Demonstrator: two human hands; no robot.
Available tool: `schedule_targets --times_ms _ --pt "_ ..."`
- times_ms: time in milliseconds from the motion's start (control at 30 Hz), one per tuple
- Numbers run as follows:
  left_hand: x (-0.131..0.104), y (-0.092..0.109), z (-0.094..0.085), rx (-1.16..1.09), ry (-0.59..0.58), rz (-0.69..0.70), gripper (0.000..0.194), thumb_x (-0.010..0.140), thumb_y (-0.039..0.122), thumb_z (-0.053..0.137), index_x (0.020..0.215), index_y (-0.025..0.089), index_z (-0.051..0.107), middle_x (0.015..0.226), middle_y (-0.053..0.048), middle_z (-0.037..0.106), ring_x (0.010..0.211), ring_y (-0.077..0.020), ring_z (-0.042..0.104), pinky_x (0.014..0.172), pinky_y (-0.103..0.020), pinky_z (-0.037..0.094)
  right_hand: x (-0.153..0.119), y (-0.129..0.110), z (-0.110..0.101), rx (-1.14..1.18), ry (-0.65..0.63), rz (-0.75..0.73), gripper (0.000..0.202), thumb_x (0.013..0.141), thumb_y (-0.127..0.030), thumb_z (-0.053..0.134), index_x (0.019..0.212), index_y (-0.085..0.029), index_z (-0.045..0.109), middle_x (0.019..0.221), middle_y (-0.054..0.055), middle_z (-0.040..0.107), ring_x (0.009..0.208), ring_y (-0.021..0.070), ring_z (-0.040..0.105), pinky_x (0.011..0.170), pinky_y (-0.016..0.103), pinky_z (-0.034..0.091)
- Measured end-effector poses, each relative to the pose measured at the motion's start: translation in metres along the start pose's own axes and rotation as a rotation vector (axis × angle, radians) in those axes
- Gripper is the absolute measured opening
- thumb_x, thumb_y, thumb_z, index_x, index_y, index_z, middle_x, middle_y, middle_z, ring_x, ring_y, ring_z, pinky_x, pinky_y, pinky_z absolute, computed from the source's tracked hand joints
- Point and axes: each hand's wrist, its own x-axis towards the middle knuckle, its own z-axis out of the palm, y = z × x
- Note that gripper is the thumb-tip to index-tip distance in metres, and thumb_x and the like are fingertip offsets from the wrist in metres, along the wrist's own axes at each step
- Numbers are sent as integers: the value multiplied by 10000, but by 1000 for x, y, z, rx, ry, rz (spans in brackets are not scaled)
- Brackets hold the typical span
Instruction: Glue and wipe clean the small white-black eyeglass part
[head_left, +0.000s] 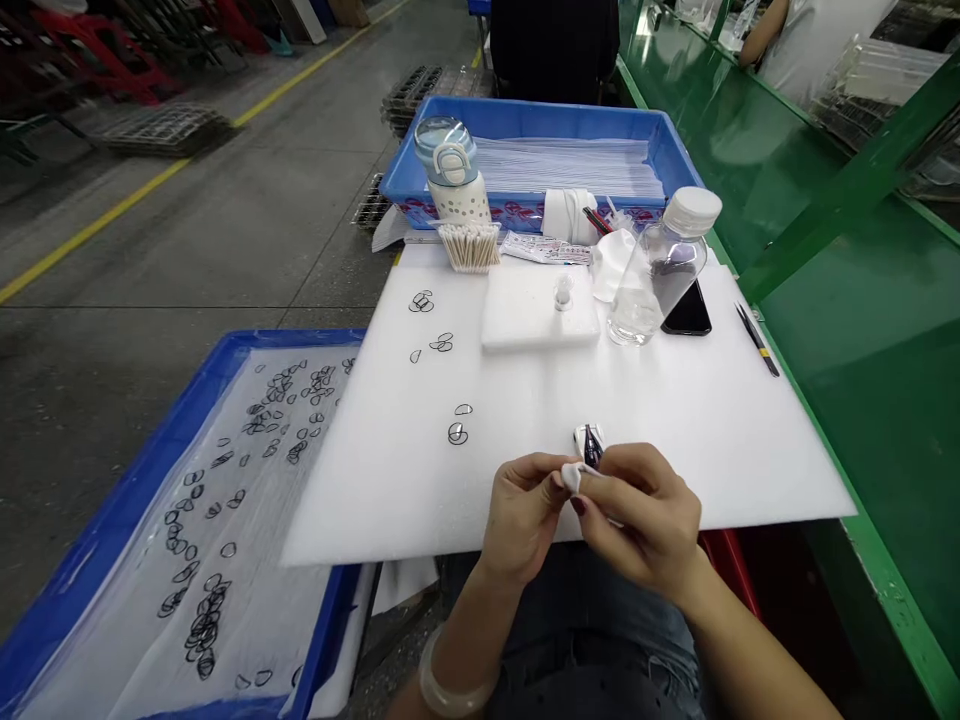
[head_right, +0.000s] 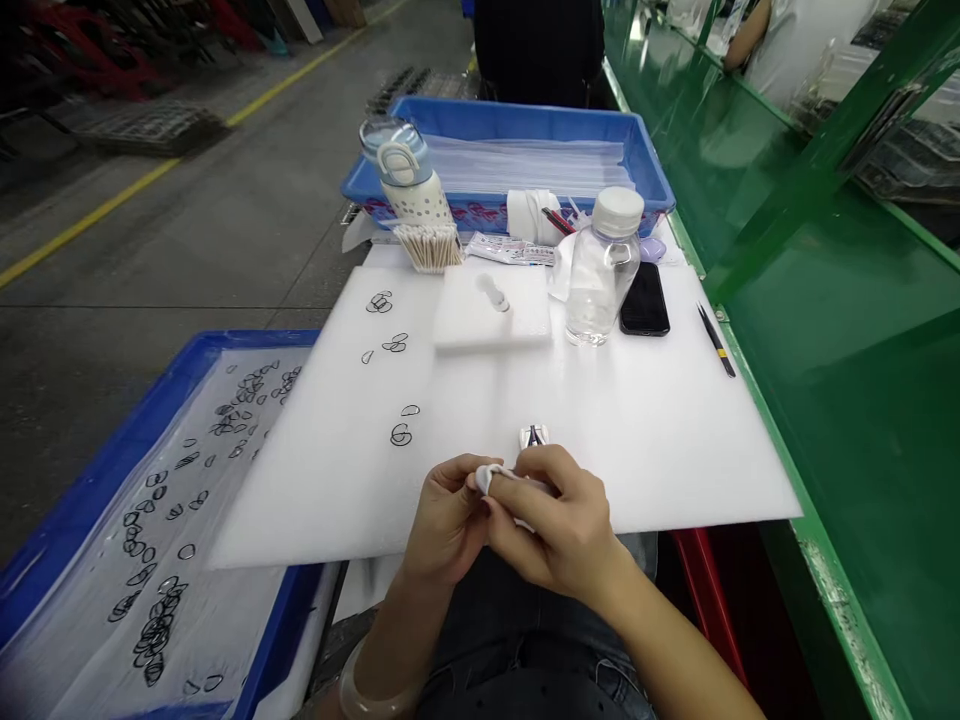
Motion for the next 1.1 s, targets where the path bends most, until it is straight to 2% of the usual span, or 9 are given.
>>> schedule_targets --times_ms 167,367,500,567,667,733,800,967,1100 --pt "0 -2 2 7 -9 35 262 582 432 929 709 239 806 644 -20 752 587 -111 688 603 -192 593 4 -4 -21 -265 -37 -72 128 863 -80 640 955 -159 684 794 28 591 538 65 522 455 211 437" --pt "0 1 4 86 -8 113 215 619 419 915 717 262 807 651 -10 758 560 -101 683 607 -188 601 5 -5 -13 -198 -121 -102 128 915 -122 598 1001 -144 689 833 49 640 610 81 585 536 207 507" --pt "-5 5 -6 177 16 171 192 667 375 898 790 254 813 702 -8 775 623 -111 715 647 -183 610 -2 2 -30 -107 -158 68 122 897 -113 633 971 -158 718 854 48 697 684 101 644 583 207 520" --pt "-8 6 -12 372 71 275 154 715 263 875 853 251 809 786 -4 792 712 -118 737 715 -188 613 -9 10 -37 -43 -77 265 115 897 -115 644 932 -175 736 840 33 725 712 104 670 611 202 524" --pt "-10 4 -15 958 116 641 174 769 135 815 922 211 786 863 -16 794 777 -133 739 758 -223 609 -21 23 -36 25 -55 506 121 904 -158 651 864 -200 758 794 6 749 703 113 688 621 213 525" --pt "-9 1 -12 1276 62 886 156 798 97 777 943 154 760 861 -49 783 778 -153 726 741 -263 608 -27 29 -28 25 -73 572 128 907 -186 649 855 -202 766 792 2 757 695 120 691 624 226 524" --pt "-8 -3 -7 1430 -7 1029 144 823 74 744 959 118 735 846 -69 764 775 -168 702 722 -295 603 -29 31 -21 4 -69 598 132 909 -203 645 860 -197 768 793 5 758 697 127 690 630 236 521" --pt "-5 -10 -3 1535 -122 1062 169 840 107 737 1007 117 712 858 -73 729 770 -184 651 688 -331 579 -27 30 -17 -5 -129 610 130 907 -211 642 896 -184 769 819 13 757 728 130 696 644 234 514" --pt "-4 -10 -4 1570 -75 985 183 851 152 738 1028 116 713 874 -80 709 794 -192 651 726 -337 577 -25 29 -18 -14 -184 632 101 882 -208 672 905 -176 766 819 18 739 734 131 687 640 234 510"
